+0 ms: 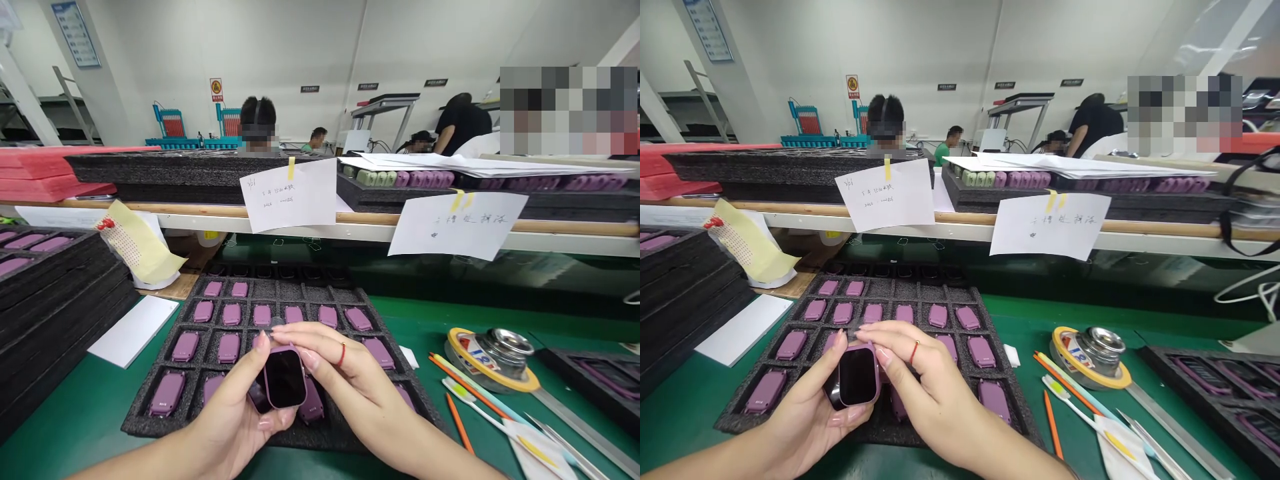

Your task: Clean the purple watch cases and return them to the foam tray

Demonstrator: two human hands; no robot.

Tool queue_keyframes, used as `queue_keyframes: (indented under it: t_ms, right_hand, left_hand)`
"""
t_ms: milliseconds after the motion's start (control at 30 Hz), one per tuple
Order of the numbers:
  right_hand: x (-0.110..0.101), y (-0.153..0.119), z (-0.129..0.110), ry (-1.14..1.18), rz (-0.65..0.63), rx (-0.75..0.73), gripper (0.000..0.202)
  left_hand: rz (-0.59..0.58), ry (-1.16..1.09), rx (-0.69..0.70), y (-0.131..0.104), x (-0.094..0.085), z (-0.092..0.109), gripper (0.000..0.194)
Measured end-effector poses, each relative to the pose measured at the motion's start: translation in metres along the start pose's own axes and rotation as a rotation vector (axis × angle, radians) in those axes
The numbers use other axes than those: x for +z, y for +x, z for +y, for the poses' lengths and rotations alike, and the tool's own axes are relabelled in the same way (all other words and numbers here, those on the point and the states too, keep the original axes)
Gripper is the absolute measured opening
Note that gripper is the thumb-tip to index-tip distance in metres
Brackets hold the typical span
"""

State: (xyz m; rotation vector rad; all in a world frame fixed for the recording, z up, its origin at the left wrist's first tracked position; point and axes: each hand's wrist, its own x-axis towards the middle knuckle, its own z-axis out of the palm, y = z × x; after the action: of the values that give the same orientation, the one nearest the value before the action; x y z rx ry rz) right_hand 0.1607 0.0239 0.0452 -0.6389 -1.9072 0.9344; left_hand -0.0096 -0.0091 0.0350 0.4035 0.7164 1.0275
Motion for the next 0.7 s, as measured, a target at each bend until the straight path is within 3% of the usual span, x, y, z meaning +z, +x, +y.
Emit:
queue_keyframes:
  t_ms: [400, 500, 633, 700]
  right_hand:
    - [-0.0035, -0.0026, 0.0016, -0.059, -0.061, -0.015, 0.035]
    - [-0.0040, -0.0030, 0.0019, -0.111, -0.004, -0.080, 0.041]
    - [-0.0035, -0.0032, 0.0031, -0.234, 0.138, -0.288, 0.055]
    - [-0.0039, -0.0038, 0.0031, -0.286, 0.212, -0.372, 0.053]
  left_hand:
    - [0.000, -0.031, -0.014, 0.0001, -0.0011, 0.0021, 0.043]
    - [-0.012, 0.006, 0.000, -0.0012, -0.0014, 0.0018, 0.042]
    - [-0.048, 0.040, 0.012, -0.0020, 0.0009, 0.0016, 0.045]
    - [-0.064, 0.030, 0.005, -0.0015, 0.0022, 0.0013, 0.044]
